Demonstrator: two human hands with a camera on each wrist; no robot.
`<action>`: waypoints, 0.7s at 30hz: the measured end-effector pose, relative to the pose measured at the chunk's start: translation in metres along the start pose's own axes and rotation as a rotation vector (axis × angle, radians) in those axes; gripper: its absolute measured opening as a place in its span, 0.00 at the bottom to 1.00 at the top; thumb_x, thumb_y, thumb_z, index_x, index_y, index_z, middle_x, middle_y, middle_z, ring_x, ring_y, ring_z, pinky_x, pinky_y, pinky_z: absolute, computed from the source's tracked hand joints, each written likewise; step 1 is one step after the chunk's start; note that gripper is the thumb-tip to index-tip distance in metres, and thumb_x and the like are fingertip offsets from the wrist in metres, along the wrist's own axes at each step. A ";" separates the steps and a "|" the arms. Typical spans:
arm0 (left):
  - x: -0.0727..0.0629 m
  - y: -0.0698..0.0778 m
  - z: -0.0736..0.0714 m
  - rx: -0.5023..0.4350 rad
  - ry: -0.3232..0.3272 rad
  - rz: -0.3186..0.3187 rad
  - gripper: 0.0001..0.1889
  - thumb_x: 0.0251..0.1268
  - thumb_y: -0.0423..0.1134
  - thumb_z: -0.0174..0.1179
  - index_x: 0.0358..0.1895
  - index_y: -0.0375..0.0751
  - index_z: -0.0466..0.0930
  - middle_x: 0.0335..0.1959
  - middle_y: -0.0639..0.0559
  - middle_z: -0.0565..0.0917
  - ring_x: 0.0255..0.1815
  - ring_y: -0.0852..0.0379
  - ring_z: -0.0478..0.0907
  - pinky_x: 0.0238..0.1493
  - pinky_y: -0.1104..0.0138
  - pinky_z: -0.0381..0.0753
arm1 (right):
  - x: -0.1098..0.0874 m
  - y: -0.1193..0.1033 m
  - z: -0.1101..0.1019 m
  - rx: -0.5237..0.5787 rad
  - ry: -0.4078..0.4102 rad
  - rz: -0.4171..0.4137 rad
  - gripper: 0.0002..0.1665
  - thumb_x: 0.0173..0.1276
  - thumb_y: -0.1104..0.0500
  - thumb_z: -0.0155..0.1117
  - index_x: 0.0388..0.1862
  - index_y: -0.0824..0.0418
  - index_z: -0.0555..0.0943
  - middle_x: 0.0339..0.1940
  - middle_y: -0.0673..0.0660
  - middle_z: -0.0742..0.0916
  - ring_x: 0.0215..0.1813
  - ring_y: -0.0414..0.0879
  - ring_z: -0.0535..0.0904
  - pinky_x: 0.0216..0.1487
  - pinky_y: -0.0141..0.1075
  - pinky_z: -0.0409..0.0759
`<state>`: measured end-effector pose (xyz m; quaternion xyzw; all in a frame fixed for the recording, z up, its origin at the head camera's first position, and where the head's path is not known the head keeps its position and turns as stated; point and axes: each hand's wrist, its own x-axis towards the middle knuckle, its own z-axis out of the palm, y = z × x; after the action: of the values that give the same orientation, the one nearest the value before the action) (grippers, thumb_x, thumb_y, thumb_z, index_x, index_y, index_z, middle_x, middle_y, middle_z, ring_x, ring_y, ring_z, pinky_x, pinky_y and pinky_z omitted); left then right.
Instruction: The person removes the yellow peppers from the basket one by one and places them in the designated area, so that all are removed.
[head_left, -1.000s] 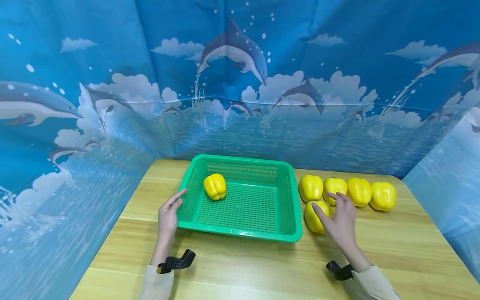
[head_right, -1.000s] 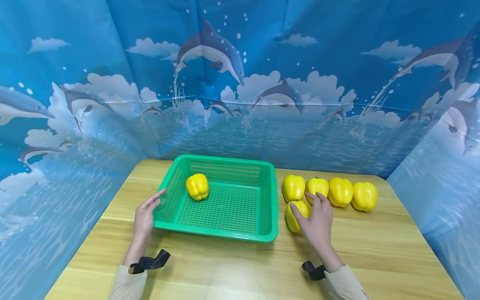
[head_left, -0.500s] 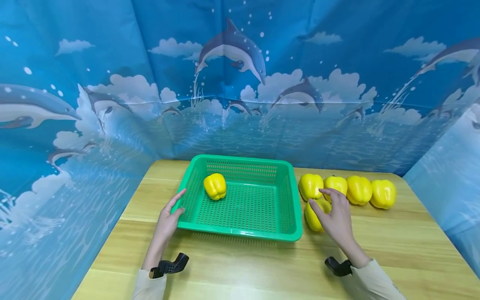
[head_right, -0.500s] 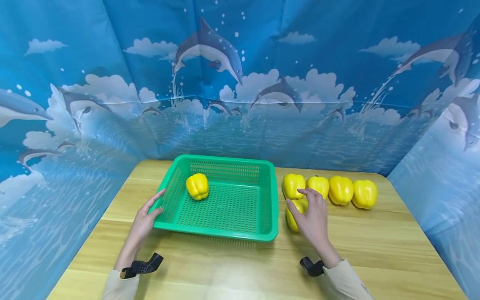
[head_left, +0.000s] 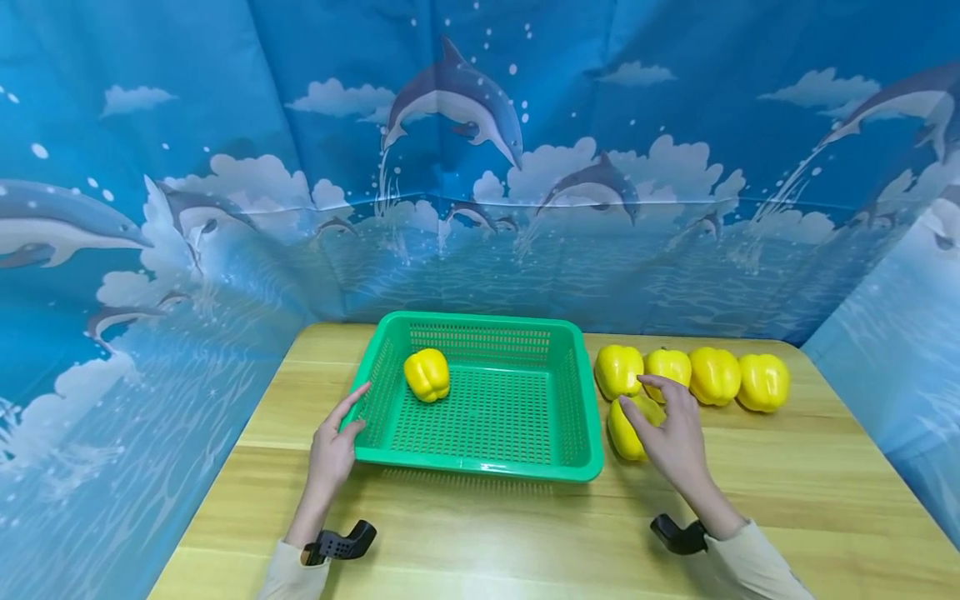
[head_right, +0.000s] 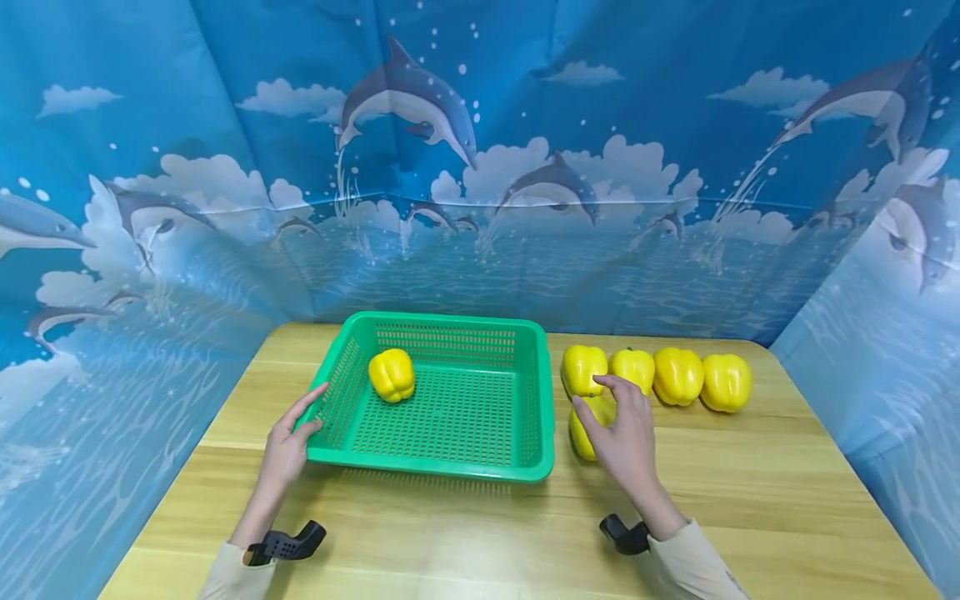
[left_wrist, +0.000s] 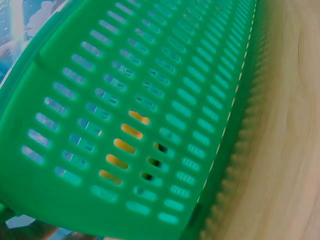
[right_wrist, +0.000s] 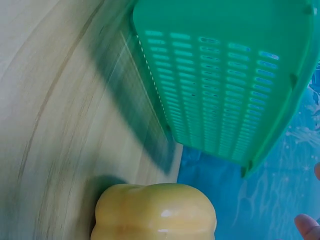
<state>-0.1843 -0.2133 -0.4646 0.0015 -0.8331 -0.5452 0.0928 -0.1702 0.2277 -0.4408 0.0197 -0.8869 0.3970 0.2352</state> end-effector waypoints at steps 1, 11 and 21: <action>0.000 0.000 0.000 -0.010 0.003 0.006 0.26 0.70 0.31 0.48 0.67 0.59 0.69 0.69 0.49 0.66 0.05 0.63 0.52 0.08 0.70 0.54 | 0.000 0.000 -0.001 -0.001 -0.002 0.000 0.25 0.66 0.56 0.64 0.56 0.69 0.73 0.57 0.69 0.73 0.57 0.66 0.63 0.49 0.58 0.61; -0.006 0.017 0.000 -0.084 -0.004 0.004 0.25 0.70 0.26 0.46 0.69 0.46 0.68 0.70 0.45 0.63 0.06 0.69 0.51 0.10 0.72 0.56 | 0.003 -0.005 -0.003 -0.018 -0.031 -0.008 0.27 0.68 0.53 0.62 0.59 0.68 0.72 0.53 0.66 0.77 0.52 0.59 0.71 0.41 0.47 0.67; -0.016 0.041 -0.003 -0.063 0.000 -0.005 0.25 0.69 0.25 0.45 0.68 0.40 0.67 0.69 0.41 0.63 0.06 0.65 0.53 0.11 0.74 0.56 | 0.014 -0.020 -0.003 0.008 -0.077 -0.050 0.27 0.69 0.52 0.60 0.60 0.67 0.71 0.54 0.63 0.79 0.52 0.58 0.75 0.44 0.52 0.71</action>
<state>-0.1640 -0.1979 -0.4282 0.0008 -0.8154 -0.5716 0.0915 -0.1768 0.2181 -0.4187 0.0581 -0.8930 0.3933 0.2108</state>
